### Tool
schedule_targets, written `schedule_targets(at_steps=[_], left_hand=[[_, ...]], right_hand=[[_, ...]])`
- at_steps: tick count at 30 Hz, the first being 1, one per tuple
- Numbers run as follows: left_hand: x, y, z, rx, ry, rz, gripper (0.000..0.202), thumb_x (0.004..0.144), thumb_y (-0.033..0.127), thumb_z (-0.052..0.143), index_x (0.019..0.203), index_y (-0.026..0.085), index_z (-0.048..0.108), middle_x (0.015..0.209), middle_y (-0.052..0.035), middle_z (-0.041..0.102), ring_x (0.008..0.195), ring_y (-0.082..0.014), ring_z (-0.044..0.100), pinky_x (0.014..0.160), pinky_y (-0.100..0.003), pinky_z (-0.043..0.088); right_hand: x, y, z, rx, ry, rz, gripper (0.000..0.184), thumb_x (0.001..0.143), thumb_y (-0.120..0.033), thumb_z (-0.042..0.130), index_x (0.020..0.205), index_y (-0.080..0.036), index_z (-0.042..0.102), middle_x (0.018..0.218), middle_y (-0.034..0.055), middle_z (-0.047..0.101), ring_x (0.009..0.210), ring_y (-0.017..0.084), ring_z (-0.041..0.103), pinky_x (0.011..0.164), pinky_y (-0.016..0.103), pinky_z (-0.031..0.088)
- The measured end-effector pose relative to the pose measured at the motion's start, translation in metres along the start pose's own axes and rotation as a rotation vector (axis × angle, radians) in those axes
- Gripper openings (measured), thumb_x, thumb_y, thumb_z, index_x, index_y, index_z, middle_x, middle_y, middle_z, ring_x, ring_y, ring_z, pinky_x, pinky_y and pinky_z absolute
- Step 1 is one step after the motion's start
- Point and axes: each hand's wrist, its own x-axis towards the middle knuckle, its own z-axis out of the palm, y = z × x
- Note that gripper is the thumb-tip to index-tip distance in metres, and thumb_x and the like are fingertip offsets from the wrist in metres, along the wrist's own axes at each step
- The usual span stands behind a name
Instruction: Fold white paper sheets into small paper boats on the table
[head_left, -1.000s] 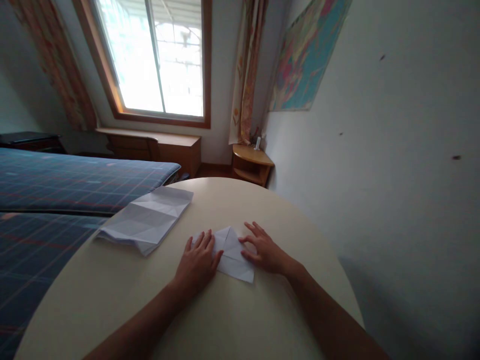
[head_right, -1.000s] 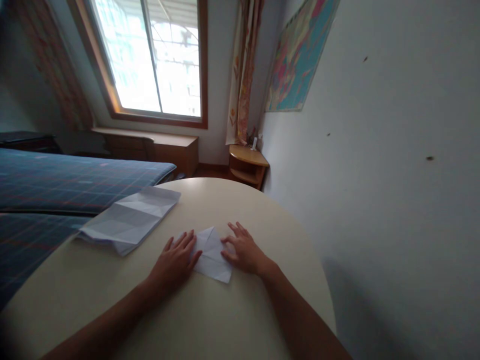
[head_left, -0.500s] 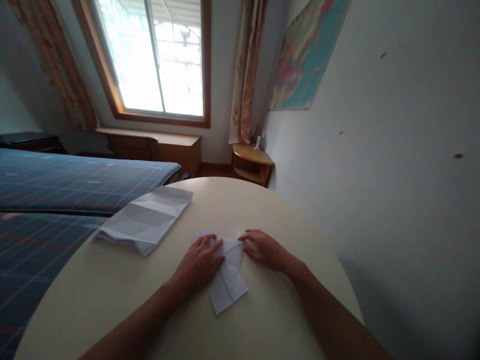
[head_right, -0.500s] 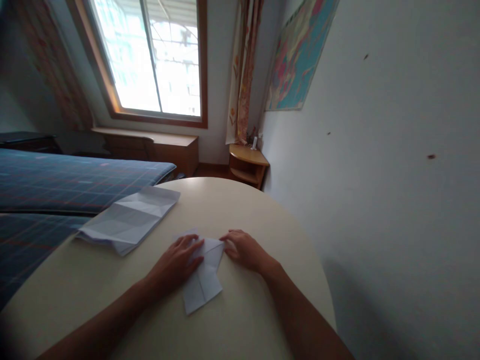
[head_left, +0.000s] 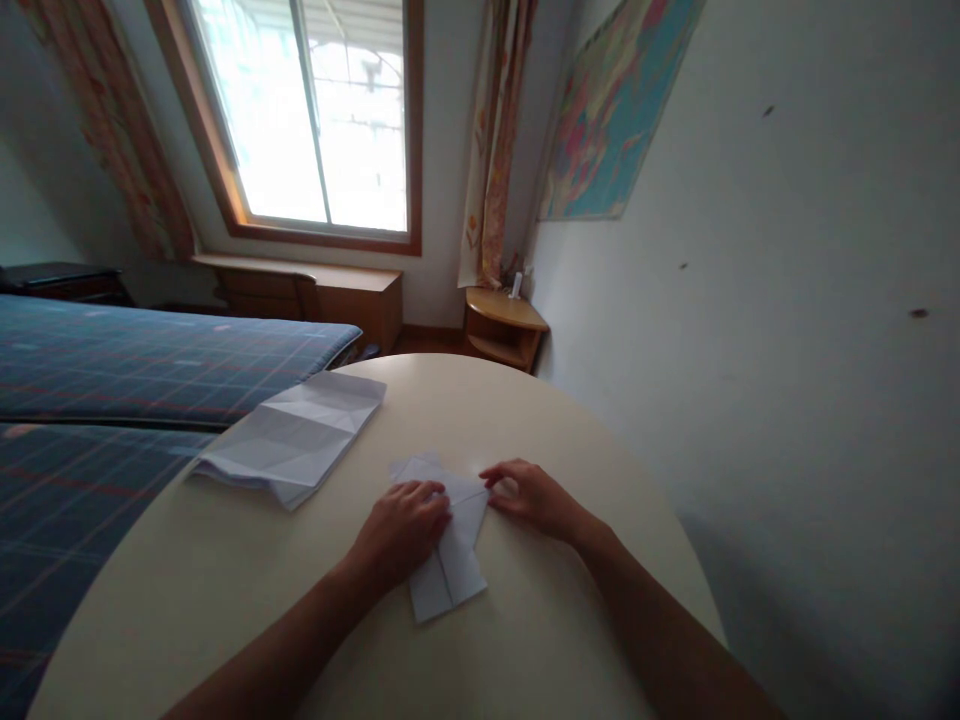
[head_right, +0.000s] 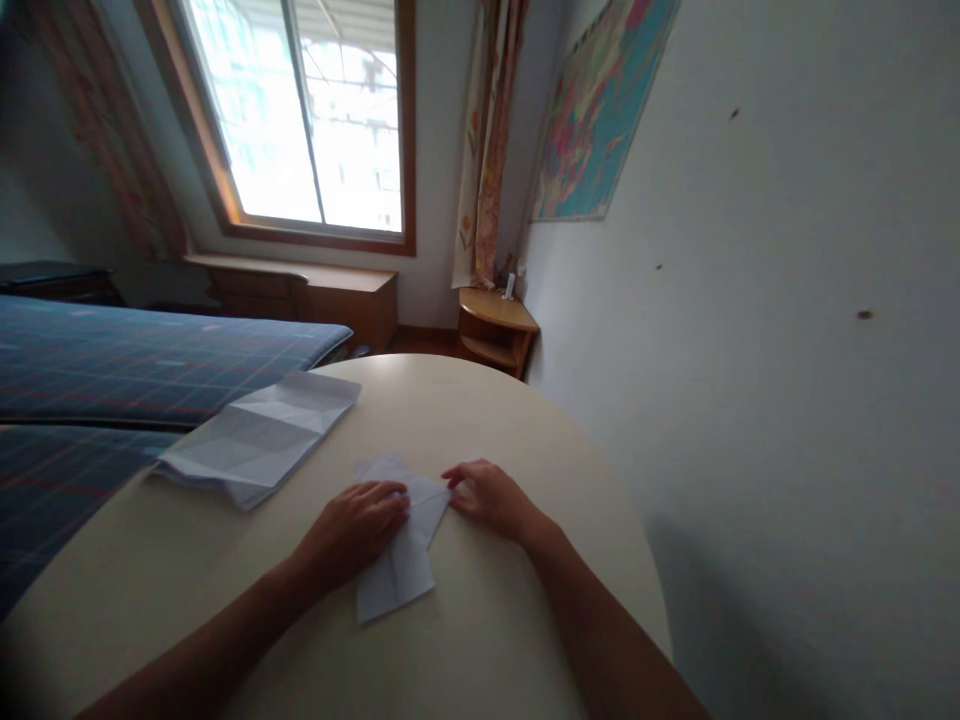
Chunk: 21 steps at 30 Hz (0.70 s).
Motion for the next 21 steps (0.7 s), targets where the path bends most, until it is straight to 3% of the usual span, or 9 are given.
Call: schedule_targets(at_steps=[6, 10, 15, 21], left_hand=[[-0.004, 0.017, -0.01, 0.018, -0.008, -0.072, 0.045, 0.09, 0.052, 0.051, 0.113, 0.016, 0.064, 0.126, -0.0148, 0.064, 0.112, -0.0307, 0.061, 0.099, -0.047, 0.046], [-0.004, 0.019, -0.011, 0.04, -0.047, -0.088, 0.055, 0.085, 0.059, 0.054, 0.117, 0.015, 0.063, 0.13, -0.0153, 0.062, 0.12, -0.0353, 0.054, 0.098, -0.05, 0.045], [-0.004, 0.017, -0.011, 0.021, -0.06, -0.058, 0.049, 0.085, 0.051, 0.056, 0.12, 0.017, 0.062, 0.134, -0.0131, 0.06, 0.115, -0.0331, 0.057, 0.099, -0.05, 0.044], [-0.004, 0.014, -0.008, -0.095, -0.072, 0.066, 0.042, 0.083, 0.028, 0.059, 0.123, 0.02, 0.056, 0.136, -0.009, 0.059, 0.121, -0.0272, 0.056, 0.107, -0.044, 0.041]], right_hand=[[-0.001, -0.005, -0.001, 0.125, -0.003, 0.012, 0.027, 0.08, -0.02, 0.068, 0.108, -0.022, 0.069, 0.096, 0.0032, 0.074, 0.09, 0.02, 0.068, 0.085, 0.033, 0.05], [0.001, -0.005, 0.005, 0.118, 0.009, -0.005, 0.025, 0.08, -0.017, 0.067, 0.104, -0.022, 0.07, 0.095, 0.0028, 0.074, 0.091, 0.02, 0.067, 0.086, 0.033, 0.05], [0.002, -0.008, 0.011, 0.052, -0.029, -0.09, 0.026, 0.08, -0.01, 0.065, 0.101, -0.022, 0.072, 0.097, 0.0043, 0.071, 0.095, 0.019, 0.064, 0.09, 0.033, 0.049], [0.002, -0.007, 0.015, -0.045, -0.04, -0.183, 0.042, 0.076, -0.003, 0.06, 0.111, -0.024, 0.069, 0.123, 0.0068, 0.063, 0.118, 0.02, 0.055, 0.103, 0.037, 0.044]])
